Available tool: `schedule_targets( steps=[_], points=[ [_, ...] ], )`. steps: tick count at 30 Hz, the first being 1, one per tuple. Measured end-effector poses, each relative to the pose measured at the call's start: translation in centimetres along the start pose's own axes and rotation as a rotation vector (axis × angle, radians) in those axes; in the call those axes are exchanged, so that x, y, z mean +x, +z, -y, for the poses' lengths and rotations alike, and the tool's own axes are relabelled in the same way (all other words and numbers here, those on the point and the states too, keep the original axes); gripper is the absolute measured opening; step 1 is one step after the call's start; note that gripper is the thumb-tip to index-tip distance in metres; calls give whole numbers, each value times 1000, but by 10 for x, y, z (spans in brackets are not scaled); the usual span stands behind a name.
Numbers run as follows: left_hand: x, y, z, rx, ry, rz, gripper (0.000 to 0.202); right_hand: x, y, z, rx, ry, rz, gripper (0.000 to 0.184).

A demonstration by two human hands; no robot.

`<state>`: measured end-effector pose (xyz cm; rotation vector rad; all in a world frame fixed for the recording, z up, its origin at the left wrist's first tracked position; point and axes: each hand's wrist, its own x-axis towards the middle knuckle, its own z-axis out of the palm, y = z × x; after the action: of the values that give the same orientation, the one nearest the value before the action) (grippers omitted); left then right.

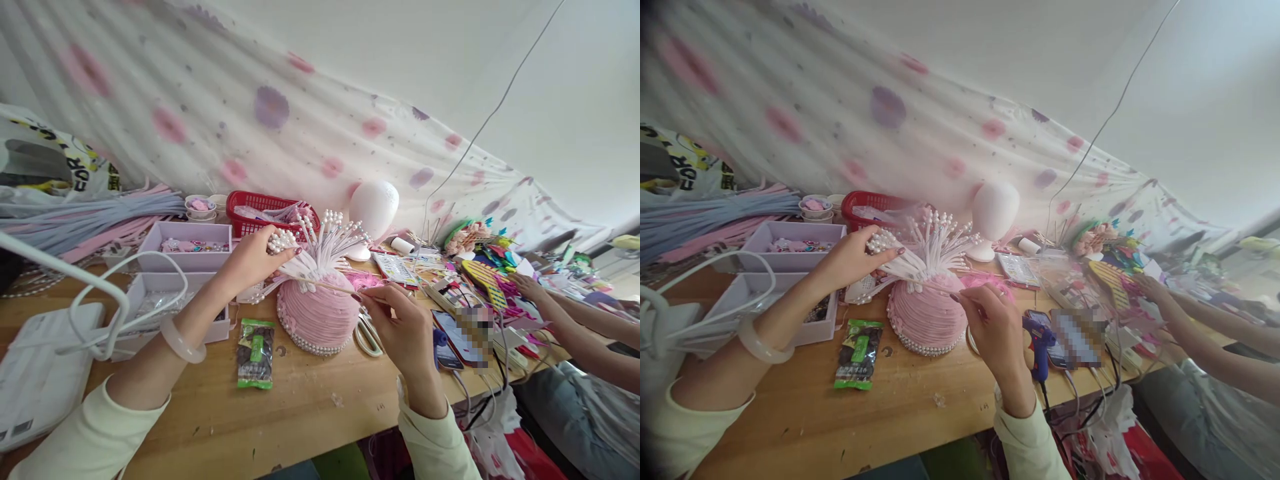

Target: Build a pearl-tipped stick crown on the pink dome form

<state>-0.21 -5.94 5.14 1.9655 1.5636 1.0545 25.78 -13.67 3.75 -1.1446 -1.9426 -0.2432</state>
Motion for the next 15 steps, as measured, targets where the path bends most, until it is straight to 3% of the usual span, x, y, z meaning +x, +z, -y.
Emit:
schedule_targets(
  steps=[5,10,15],
  points=[
    [0,1,4,-46,45,-16,44,-7,-6,-2,83,-26,-38,4],
    [3,4,8,-71,125,-44,45,-8,-13,-5,-30,-46,39,5],
    [4,5,10,-58,146,-32,45,-10,-17,-6,33,-17,-32,2]
  ],
)
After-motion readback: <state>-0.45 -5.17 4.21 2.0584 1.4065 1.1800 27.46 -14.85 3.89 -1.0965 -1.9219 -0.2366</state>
